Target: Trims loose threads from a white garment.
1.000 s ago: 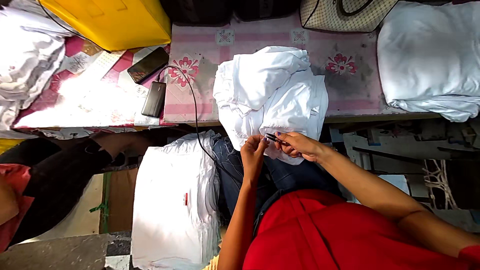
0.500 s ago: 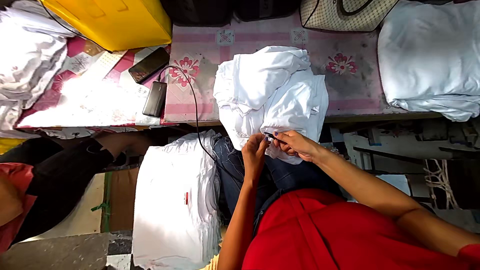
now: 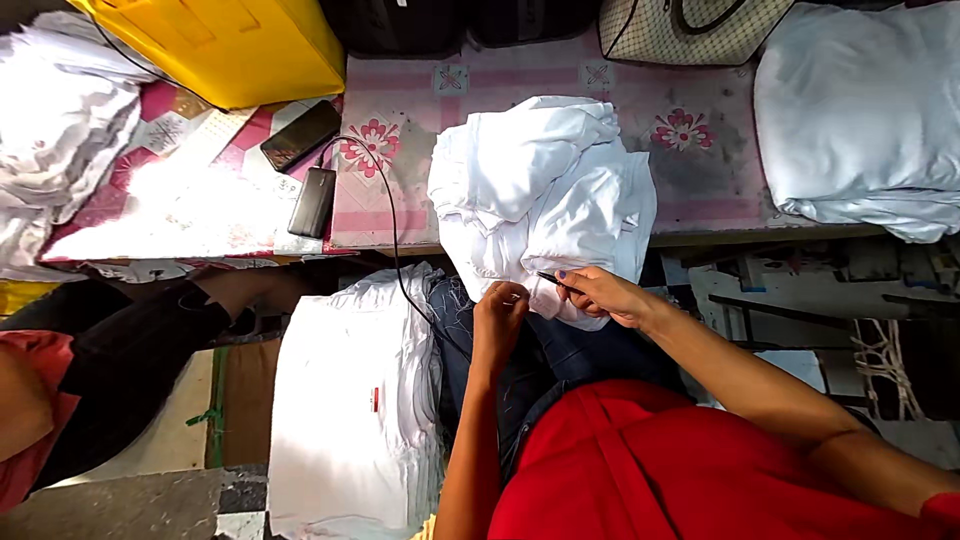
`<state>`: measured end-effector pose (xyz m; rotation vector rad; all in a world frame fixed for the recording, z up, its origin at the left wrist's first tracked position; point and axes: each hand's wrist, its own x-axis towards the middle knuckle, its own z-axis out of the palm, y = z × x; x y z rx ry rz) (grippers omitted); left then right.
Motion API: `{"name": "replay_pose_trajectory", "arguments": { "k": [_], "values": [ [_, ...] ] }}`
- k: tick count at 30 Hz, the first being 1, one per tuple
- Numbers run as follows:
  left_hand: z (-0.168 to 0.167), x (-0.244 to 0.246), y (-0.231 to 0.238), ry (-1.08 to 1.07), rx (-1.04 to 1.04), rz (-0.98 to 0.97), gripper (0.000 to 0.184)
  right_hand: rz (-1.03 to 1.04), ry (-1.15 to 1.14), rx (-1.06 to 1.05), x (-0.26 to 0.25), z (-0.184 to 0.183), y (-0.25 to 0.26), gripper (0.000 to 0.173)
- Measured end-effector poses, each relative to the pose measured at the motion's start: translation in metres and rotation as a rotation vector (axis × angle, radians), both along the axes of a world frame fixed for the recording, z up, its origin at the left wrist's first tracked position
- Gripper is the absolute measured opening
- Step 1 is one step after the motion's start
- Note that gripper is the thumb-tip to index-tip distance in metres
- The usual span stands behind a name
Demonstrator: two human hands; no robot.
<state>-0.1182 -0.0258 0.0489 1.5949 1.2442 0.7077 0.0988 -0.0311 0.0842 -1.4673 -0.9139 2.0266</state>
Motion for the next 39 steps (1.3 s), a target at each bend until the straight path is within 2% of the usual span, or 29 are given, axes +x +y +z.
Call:
{"name": "replay_pose_trajectory", "arguments": {
  "k": [3, 5, 8, 11, 14, 20, 25, 31, 39],
  "values": [
    [0.025, -0.01, 0.0, 0.373, -0.039, -0.108, 0.022, 0.047, -0.062, 0.0, 0.006, 0.008, -0.002, 0.038],
    [0.042, -0.003, -0.003, 0.503, 0.014, -0.045, 0.028, 0.054, -0.141, 0.01, 0.007, 0.017, -0.002, 0.038],
    [0.035, 0.02, -0.002, 0.358, 0.294, 0.089, 0.027, 0.034, -0.222, 0.046, 0.006, 0.025, -0.001, 0.038],
    [-0.001, 0.047, 0.009, 0.265, 0.388, 0.123, 0.024, 0.015, -0.244, 0.061, 0.001, 0.026, 0.0, 0.04],
    [-0.03, 0.051, 0.019, 0.168, 0.481, 0.18, 0.009, 0.005, -0.24, 0.059, 0.001, 0.025, 0.002, 0.04],
    [-0.026, 0.027, 0.013, -0.132, 0.182, 0.177, 0.011, 0.022, -0.127, -0.031, 0.001, 0.011, 0.003, 0.041],
    [-0.024, 0.026, 0.008, -0.304, 0.094, 0.185, 0.011, 0.043, -0.072, -0.07, -0.008, 0.003, 0.005, 0.041],
    [-0.02, 0.026, 0.006, -0.339, 0.024, 0.183, 0.012, 0.038, -0.019, -0.034, -0.005, 0.007, 0.005, 0.04],
    [-0.007, 0.023, 0.002, -0.353, -0.053, 0.231, 0.011, 0.062, -0.097, -0.043, 0.0, 0.021, 0.008, 0.041]
  ]
}}
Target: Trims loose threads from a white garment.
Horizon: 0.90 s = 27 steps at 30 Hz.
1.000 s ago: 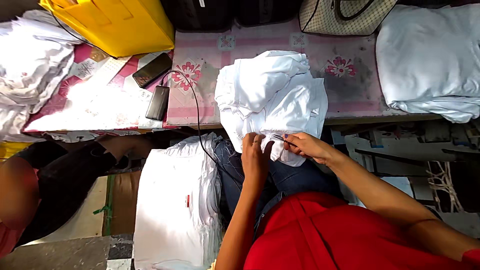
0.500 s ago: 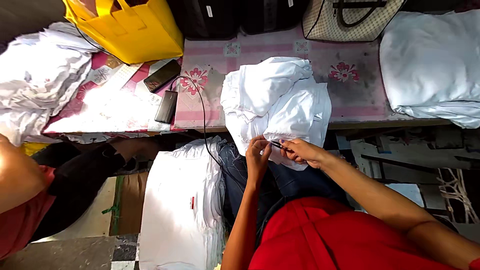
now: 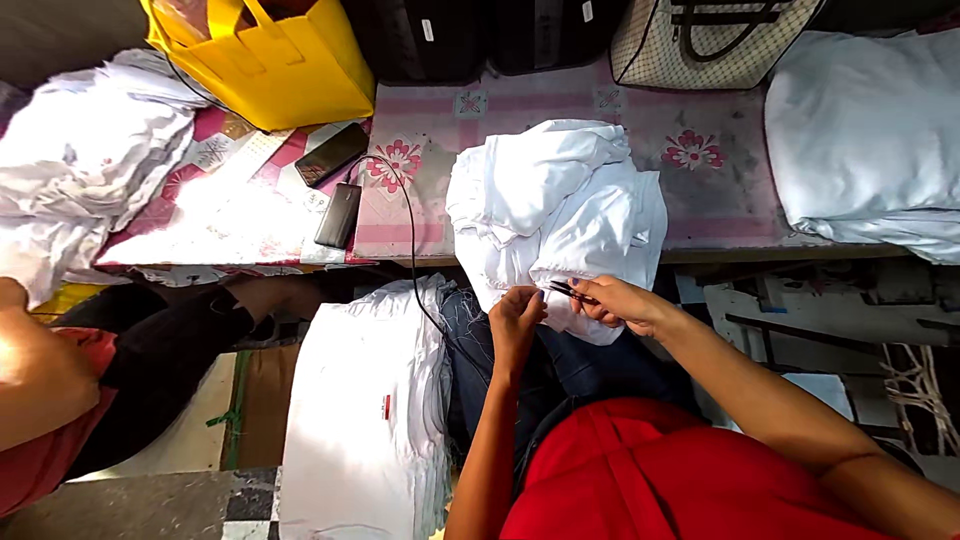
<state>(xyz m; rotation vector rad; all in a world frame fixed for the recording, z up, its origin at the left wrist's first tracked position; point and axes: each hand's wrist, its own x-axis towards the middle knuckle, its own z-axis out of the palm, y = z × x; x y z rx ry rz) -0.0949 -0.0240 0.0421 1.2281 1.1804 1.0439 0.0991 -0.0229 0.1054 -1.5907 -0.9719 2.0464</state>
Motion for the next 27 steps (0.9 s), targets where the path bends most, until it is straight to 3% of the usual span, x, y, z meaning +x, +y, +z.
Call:
{"name": "replay_pose_trajectory", "arguments": {
  "k": [8, 13, 16, 18, 27],
  "values": [
    [-0.005, 0.003, -0.002, 0.05, 0.045, -0.001, 0.008, -0.068, 0.013, 0.001, -0.013, -0.01, 0.006, 0.037],
    [0.001, -0.002, -0.002, 0.118, -0.097, 0.023, 0.015, -0.091, 0.004, 0.019, -0.011, -0.016, 0.001, 0.037],
    [0.006, 0.003, 0.014, 0.036, -0.236, 0.01, 0.024, -0.107, 0.009, 0.016, -0.012, -0.014, 0.0, 0.038],
    [0.003, 0.008, 0.022, -0.019, -0.284, 0.012, 0.016, -0.118, 0.009, 0.031, -0.014, -0.013, 0.001, 0.037],
    [0.001, 0.001, 0.009, -0.257, -0.271, 0.141, 0.012, -0.115, 0.032, -0.031, -0.014, -0.015, 0.0, 0.041]
  ]
}}
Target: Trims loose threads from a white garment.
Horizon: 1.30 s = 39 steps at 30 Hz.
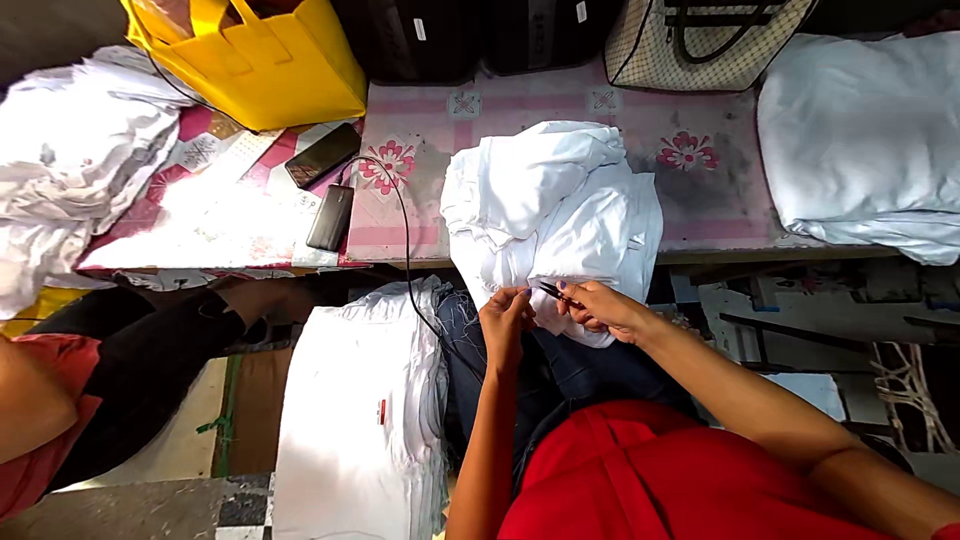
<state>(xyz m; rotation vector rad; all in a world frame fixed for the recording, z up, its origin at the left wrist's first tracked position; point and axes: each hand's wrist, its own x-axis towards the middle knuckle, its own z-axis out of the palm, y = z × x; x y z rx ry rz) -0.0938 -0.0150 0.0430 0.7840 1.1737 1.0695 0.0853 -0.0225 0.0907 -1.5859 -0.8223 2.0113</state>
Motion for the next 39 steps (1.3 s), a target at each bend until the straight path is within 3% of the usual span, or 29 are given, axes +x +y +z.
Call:
{"name": "replay_pose_trajectory", "arguments": {
  "k": [6, 8, 10, 12, 16, 20, 23, 31, 39],
  "values": [
    [0.001, 0.0, -0.003, -0.018, 0.044, -0.072, 0.011, -0.009, 0.023, 0.009, -0.003, 0.002, 0.001, 0.039],
    [0.006, -0.009, -0.003, 0.215, 0.055, -0.063, 0.008, 0.003, 0.016, 0.022, 0.002, 0.004, -0.002, 0.04],
    [0.011, -0.028, -0.001, 0.672, 0.073, -0.071, 0.018, -0.008, -0.03, 0.058, 0.008, 0.008, -0.005, 0.041],
    [0.024, -0.037, -0.002, 0.978, 0.05, -0.14, 0.026, -0.019, -0.072, 0.083, 0.013, 0.012, -0.007, 0.041],
    [0.042, -0.004, -0.015, 1.001, 0.287, -0.331, 0.035, -0.012, -0.097, 0.098, 0.011, 0.016, -0.005, 0.042],
    [0.013, 0.033, -0.004, 1.16, 0.321, -0.396, 0.033, -0.015, -0.114, 0.114, 0.007, 0.015, -0.004, 0.041],
    [-0.002, 0.029, 0.001, 1.081, 0.385, -0.373, 0.03, -0.021, -0.132, 0.116, 0.016, 0.013, -0.007, 0.042],
    [-0.012, 0.015, -0.008, 0.402, 0.381, -0.224, 0.016, 0.071, -0.07, 0.016, 0.012, 0.009, -0.006, 0.042],
    [-0.011, 0.014, -0.011, 0.304, 0.333, -0.192, 0.011, 0.065, -0.064, 0.035, 0.008, 0.007, -0.003, 0.039]
  ]
}}
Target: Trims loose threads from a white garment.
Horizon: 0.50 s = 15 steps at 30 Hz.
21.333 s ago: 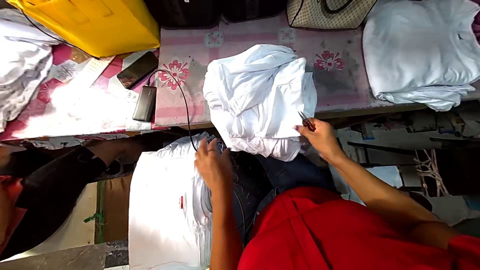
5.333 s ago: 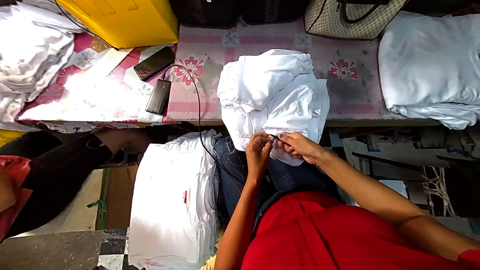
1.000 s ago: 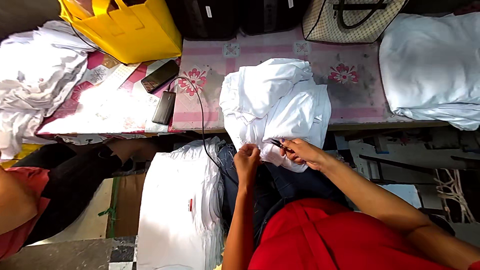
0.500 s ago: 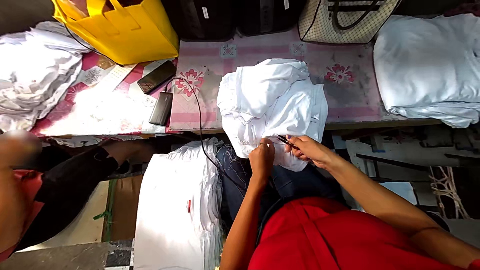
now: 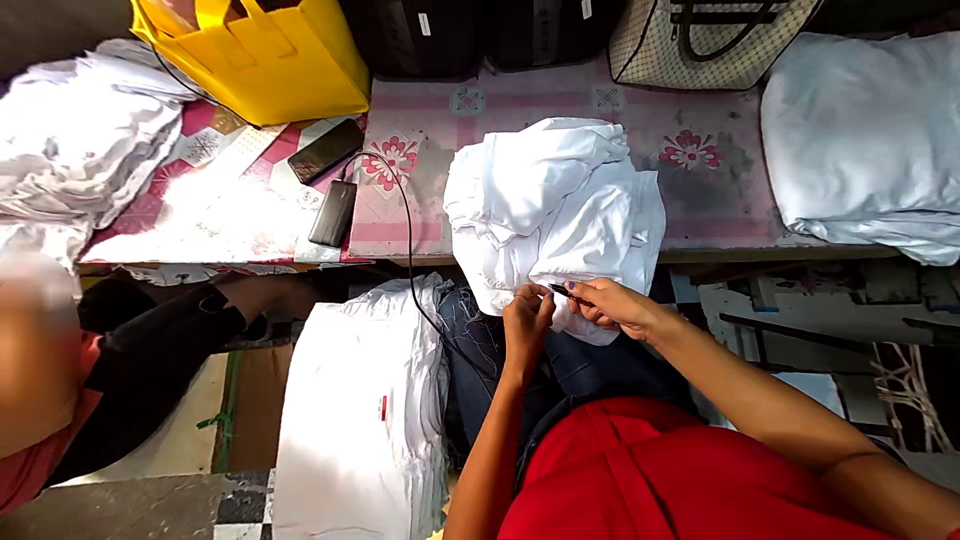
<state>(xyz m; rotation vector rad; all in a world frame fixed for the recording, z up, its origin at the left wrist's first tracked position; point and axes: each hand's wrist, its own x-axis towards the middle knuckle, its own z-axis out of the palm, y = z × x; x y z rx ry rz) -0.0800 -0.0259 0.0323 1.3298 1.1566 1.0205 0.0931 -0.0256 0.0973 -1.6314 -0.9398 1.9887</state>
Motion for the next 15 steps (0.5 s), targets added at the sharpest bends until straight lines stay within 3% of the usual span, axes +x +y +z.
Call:
{"name": "replay_pose_trajectory", "arguments": {
  "k": [5, 7, 9, 11, 13, 15],
  "values": [
    [0.005, -0.004, -0.006, 0.097, 0.027, -0.003, 0.012, -0.022, -0.074, 0.054, -0.009, -0.004, -0.001, 0.038],
    [0.011, -0.008, -0.009, 0.256, 0.011, -0.018, 0.016, 0.005, -0.128, 0.136, -0.009, -0.001, -0.005, 0.041],
    [0.02, -0.009, -0.011, 0.474, 0.064, 0.055, 0.02, 0.093, -0.28, 0.364, -0.009, 0.004, -0.009, 0.041],
    [0.02, -0.006, -0.003, 0.589, 0.225, 0.168, 0.028, 0.145, -0.582, 0.709, -0.012, 0.002, -0.014, 0.037],
    [0.014, -0.004, 0.011, 0.609, 0.347, 0.201, 0.03, 0.109, -0.927, 1.047, -0.022, -0.012, -0.01, 0.039],
    [0.012, -0.001, 0.024, 0.531, 0.377, 0.193, 0.017, 0.073, -1.153, 1.269, -0.024, -0.029, 0.004, 0.027]
  ]
}}
